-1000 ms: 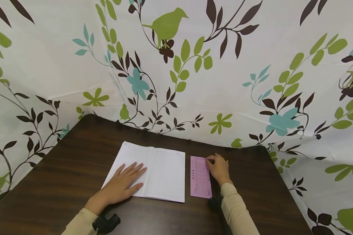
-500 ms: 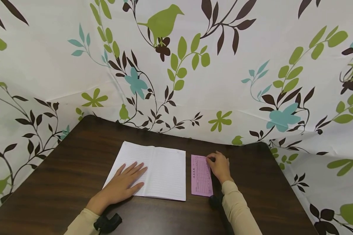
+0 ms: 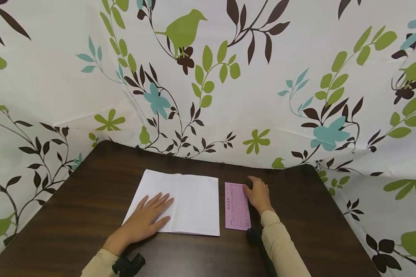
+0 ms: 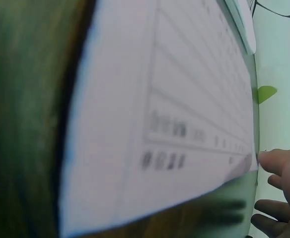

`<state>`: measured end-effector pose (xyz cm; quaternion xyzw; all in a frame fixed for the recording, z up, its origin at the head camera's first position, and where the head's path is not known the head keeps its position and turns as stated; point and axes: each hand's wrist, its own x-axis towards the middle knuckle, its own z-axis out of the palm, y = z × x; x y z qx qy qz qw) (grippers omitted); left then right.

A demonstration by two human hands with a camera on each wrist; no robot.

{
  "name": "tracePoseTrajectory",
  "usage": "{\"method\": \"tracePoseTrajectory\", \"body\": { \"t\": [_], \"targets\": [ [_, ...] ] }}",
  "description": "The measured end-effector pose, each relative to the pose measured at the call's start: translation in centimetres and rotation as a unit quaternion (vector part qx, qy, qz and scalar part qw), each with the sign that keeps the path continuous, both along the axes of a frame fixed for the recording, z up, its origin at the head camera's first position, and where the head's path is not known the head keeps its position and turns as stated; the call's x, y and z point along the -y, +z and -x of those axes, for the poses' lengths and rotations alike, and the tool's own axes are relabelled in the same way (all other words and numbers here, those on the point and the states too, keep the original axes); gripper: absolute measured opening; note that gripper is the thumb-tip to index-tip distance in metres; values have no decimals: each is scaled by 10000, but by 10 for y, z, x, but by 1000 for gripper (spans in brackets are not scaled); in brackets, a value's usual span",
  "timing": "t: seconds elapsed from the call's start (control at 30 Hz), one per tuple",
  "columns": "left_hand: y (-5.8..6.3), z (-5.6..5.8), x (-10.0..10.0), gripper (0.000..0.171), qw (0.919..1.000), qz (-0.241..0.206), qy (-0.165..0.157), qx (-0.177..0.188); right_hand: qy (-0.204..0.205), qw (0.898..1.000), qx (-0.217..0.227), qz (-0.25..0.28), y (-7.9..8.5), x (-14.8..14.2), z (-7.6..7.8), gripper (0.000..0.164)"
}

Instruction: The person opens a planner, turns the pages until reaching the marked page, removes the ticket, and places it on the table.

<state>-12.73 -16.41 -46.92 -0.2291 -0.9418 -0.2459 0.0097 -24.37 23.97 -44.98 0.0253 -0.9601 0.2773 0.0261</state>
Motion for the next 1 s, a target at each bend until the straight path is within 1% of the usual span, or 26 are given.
{"method": "tracePoseTrajectory", "body": {
  "t": [0.13, 0.23, 0.33, 0.4, 0.47, 0.5, 0.57, 0.63, 0.7, 0.77, 0.8, 0.87, 0.93, 1.0],
  "targets": [
    [-1, 1, -1, 61, 10000, 26, 27, -16, 120, 9999, -59, 64, 5, 3, -1, 53],
    [-2, 2, -1, 61, 10000, 63, 39, -38, 318, 9992, -250, -9, 9, 10, -5, 47],
    [-3, 2, -1, 61, 9999, 66, 62, -50, 694, 9959, -548, -165, 13, 23, -12, 39],
    [-2, 2, -2, 62, 9999, -13, 127, -18, 1022, 9919, -706, -258, 16, 34, -20, 36],
    [-1, 1, -2, 62, 9995, -121, 308, -7, 1372, 9867, -793, -358, 17, 45, -28, 34],
    [0, 0, -3, 62, 9988, -169, 462, -36, 1534, 9837, -836, -430, 17, 50, -31, 33],
    [5, 0, -2, 63, 9951, -274, 952, -68, 1769, 9794, -805, -542, 16, 61, -38, 32],
    [13, -1, -1, 63, 9859, -420, 1618, -46, 1876, 9772, -712, -688, 14, 69, -44, 31],
    [24, -2, 4, 63, 9719, -611, 2269, 107, 1895, 9768, -640, -759, 13, 76, -51, 29],
    [37, -2, 10, 66, 9557, -885, 2776, 412, 1867, 9777, -578, -774, 12, 80, -57, 28],
    [42, -2, 15, 68, 9491, -1021, 2927, 554, 1866, 9779, -552, -764, 13, 82, -59, 28],
    [50, -1, 24, 72, 9391, -1244, 3068, 916, 1900, 9775, -563, -720, 13, 85, -63, 27],
    [55, 0, 32, 76, 9303, -1480, 3088, 1319, 1937, 9770, -561, -693, 13, 87, -67, 28],
    [57, 1, 38, 80, 9220, -1732, 3020, 1697, 1975, 9762, -579, -681, 12, 88, -69, 28]
  ]
}}
